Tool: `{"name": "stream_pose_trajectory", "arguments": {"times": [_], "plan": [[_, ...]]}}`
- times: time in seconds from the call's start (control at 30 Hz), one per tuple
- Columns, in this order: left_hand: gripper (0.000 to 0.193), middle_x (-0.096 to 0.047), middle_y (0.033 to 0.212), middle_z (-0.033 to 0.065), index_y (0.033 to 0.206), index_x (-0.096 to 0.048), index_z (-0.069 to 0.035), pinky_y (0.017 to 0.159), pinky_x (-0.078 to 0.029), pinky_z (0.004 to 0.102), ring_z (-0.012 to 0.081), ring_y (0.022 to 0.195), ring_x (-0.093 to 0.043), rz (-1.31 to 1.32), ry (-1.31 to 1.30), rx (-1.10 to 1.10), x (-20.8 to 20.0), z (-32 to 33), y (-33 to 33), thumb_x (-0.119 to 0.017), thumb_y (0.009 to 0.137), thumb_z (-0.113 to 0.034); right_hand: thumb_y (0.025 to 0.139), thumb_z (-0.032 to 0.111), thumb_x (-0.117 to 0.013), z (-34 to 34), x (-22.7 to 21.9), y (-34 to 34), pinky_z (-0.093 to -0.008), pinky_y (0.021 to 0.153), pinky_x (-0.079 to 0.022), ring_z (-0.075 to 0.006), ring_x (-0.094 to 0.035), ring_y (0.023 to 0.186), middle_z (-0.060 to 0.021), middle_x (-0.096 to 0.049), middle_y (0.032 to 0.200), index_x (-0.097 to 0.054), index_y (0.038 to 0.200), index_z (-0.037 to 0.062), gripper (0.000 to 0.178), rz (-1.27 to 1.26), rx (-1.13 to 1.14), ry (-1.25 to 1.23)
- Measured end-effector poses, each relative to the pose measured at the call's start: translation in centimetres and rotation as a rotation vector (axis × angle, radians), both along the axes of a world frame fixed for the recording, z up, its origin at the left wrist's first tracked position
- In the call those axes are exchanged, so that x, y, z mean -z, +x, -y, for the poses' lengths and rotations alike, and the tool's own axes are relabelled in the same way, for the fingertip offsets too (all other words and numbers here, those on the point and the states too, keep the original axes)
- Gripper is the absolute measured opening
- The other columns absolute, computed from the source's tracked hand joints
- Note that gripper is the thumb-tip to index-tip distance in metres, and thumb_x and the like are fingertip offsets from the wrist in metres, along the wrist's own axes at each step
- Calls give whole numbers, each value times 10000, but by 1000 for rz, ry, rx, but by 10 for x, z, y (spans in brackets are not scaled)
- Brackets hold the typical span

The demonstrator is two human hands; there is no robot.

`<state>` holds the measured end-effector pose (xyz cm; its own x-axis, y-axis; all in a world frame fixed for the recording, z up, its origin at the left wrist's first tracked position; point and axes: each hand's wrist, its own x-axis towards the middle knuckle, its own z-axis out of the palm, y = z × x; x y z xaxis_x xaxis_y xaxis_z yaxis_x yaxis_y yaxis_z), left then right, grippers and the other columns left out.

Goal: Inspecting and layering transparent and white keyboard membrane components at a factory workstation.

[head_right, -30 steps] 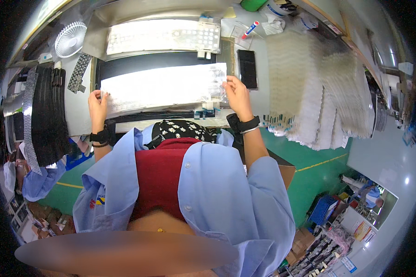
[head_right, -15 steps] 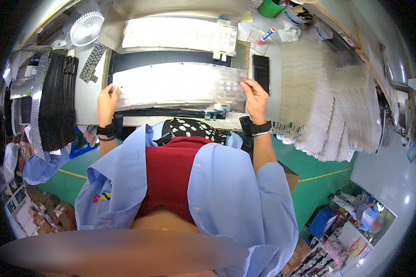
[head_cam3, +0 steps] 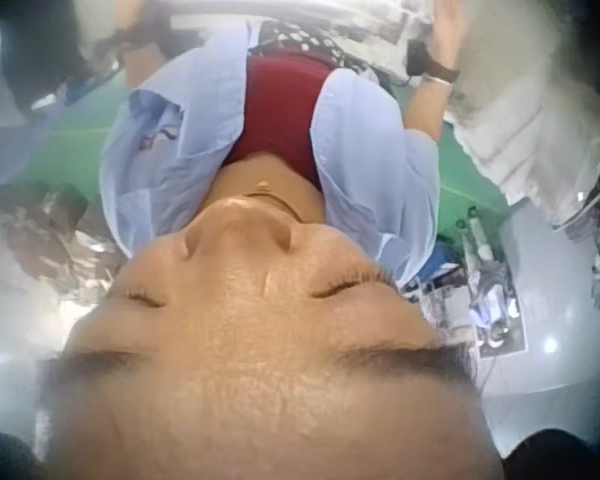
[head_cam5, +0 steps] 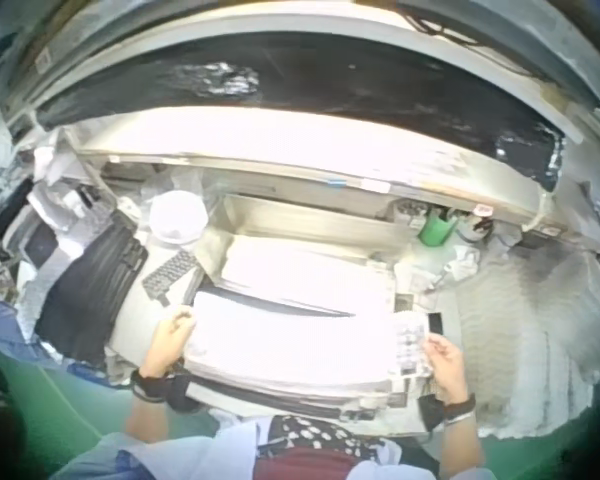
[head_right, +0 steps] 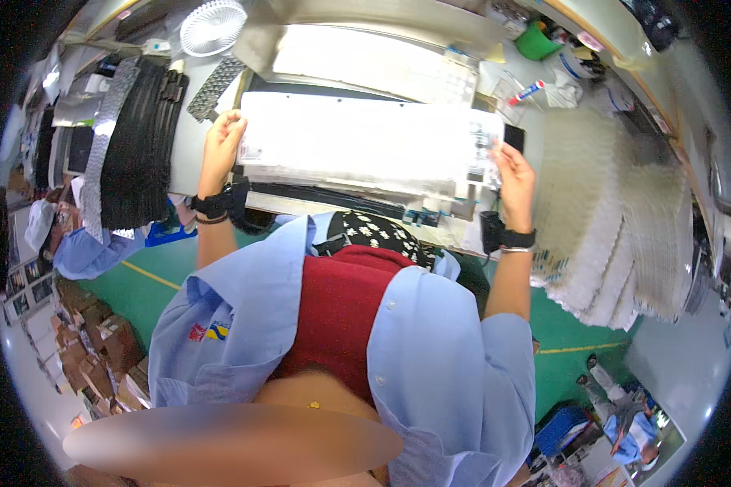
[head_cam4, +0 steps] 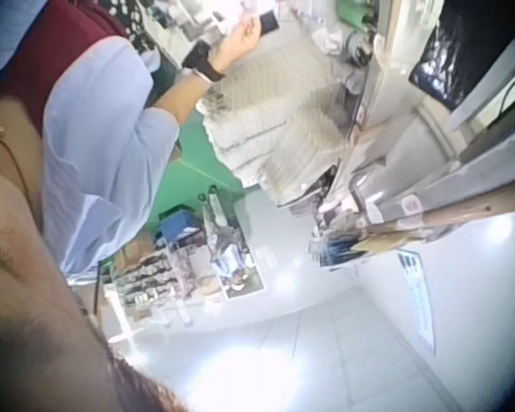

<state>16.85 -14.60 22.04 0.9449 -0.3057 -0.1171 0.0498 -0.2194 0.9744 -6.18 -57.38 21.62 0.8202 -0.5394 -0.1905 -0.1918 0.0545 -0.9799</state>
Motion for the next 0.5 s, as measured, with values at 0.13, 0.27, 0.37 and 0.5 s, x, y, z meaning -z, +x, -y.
{"name": "stream_pose_trajectory", "arguments": {"times": [0.13, 0.27, 0.37, 0.5], "plan": [[199, -416, 623, -95, 1027, -521, 4, 460, -240, 151, -11, 509, -310, -78, -145, -26, -16, 2, 7, -520, 858, -100, 869, 53, -504, 15, -20, 1, -196, 702, -449, -79, -560, 798, -59, -610, 946, -540, 1115, -21, 260, 6, 15, 43], [247, -451, 652, -84, 1075, -505, 21, 465, -262, 142, -8, 512, -344, -179, -324, 58, -39, 12, 5, -505, 871, -118, 872, 75, -508, 30, -29, -3, -173, 648, -433, -51, -537, 727, -45, -606, 910, -530, 1130, -7, 271, 16, 41, -3], [261, -550, 757, -23, 1080, -502, 17, 543, -362, 150, 9, 622, -470, -226, -355, 52, -67, 26, -2, -528, 861, -124, 873, 82, -510, 32, -34, -3, -171, 651, -430, -50, -533, 722, -37, -603, 897, -527, 1118, 0, 258, 40, 48, 14], [238, -598, 855, 35, 993, -570, -16, 655, -426, 199, 78, 752, -550, 52, -271, 145, -78, 32, -9, -637, 769, -59, 833, 17, -551, 28, -44, -5, -204, 734, -437, -98, -554, 790, -46, -601, 878, -527, 1040, 9, 209, 138, 85, -3]]}}
